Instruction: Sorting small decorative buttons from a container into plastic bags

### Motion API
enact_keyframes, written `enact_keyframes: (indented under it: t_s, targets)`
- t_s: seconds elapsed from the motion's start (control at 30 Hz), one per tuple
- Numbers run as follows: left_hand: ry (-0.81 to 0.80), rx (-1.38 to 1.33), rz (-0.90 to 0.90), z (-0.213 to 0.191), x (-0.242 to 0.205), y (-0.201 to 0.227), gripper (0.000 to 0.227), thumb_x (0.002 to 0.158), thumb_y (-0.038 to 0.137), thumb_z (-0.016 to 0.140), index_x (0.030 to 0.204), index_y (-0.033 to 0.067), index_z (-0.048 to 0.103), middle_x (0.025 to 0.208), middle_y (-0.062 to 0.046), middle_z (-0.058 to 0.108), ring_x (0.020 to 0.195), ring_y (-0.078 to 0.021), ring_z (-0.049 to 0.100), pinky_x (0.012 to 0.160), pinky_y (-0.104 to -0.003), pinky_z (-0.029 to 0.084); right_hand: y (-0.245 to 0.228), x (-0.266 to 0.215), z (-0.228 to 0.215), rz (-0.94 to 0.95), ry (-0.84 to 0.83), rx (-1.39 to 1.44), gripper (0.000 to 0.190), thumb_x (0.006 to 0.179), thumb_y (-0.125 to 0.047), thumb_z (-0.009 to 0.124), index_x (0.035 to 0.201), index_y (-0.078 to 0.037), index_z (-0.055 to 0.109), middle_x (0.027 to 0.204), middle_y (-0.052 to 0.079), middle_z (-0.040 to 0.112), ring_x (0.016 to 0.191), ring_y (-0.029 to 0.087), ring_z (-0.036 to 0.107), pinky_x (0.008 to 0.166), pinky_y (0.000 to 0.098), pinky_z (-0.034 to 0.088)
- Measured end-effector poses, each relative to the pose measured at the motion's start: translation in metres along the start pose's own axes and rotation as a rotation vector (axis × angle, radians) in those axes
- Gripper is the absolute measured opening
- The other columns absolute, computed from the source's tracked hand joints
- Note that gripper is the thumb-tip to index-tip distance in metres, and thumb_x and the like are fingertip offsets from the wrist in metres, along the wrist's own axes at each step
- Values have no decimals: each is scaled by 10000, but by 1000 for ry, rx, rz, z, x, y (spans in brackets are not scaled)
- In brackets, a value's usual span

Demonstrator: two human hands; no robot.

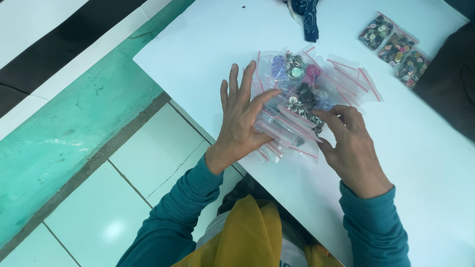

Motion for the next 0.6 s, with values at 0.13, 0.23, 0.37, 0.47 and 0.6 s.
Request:
enact_keyframes:
  t_s: [0.13,0.23,0.37,0.47,0.6]
  targets:
    - [-17,-63,60,-3,3,4,382,846,115,844,1177,273,738,1708,-146,149,1608,-516,8,1248,-820,35,4,-2,6,-10,68,97,425,865,71,749,1278,18,665,1207,197,529,1140,369,588,992,448,531]
    - [-25,-156,66,-2,3,0,187,924,169,809,1041,298,743,1704,-140,188,1614,-518,7,1241,-832,5,11,-4,4,111,111,155,300,902,60,718,1189,-22,739,1240,124,591,856,254,599,769,351,533]
    - [-43,-175,121,1,4,-10,112,957,269,836,1032,310,764,1702,-132,205,1617,-498,25,1255,-814,38,7,2,-8,84,179,221,232,915,67,776,1142,23,755,1159,158,672,847,231,638,756,316,571]
    - [-39,-207,127,5,4,-17,124,947,263,850,1032,305,771,1702,-129,221,1621,-496,29,1248,-820,57,1,3,-11,79,129,255,292,911,48,759,1195,-15,730,1187,142,660,886,227,640,773,312,563]
    - [-40,-236,121,8,3,-20,91,956,283,841,1017,297,775,1701,-117,229,1625,-483,33,1251,-818,49,-7,7,-11,68,26,242,617,863,106,681,1438,-92,578,1333,149,541,938,247,599,765,335,536]
Point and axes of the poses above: each hand's wrist, its own x-axis towards the middle knuckle, its own z-axis out of the palm, y = z × x, the point moved 3 cm from there along x, towards the middle knuckle
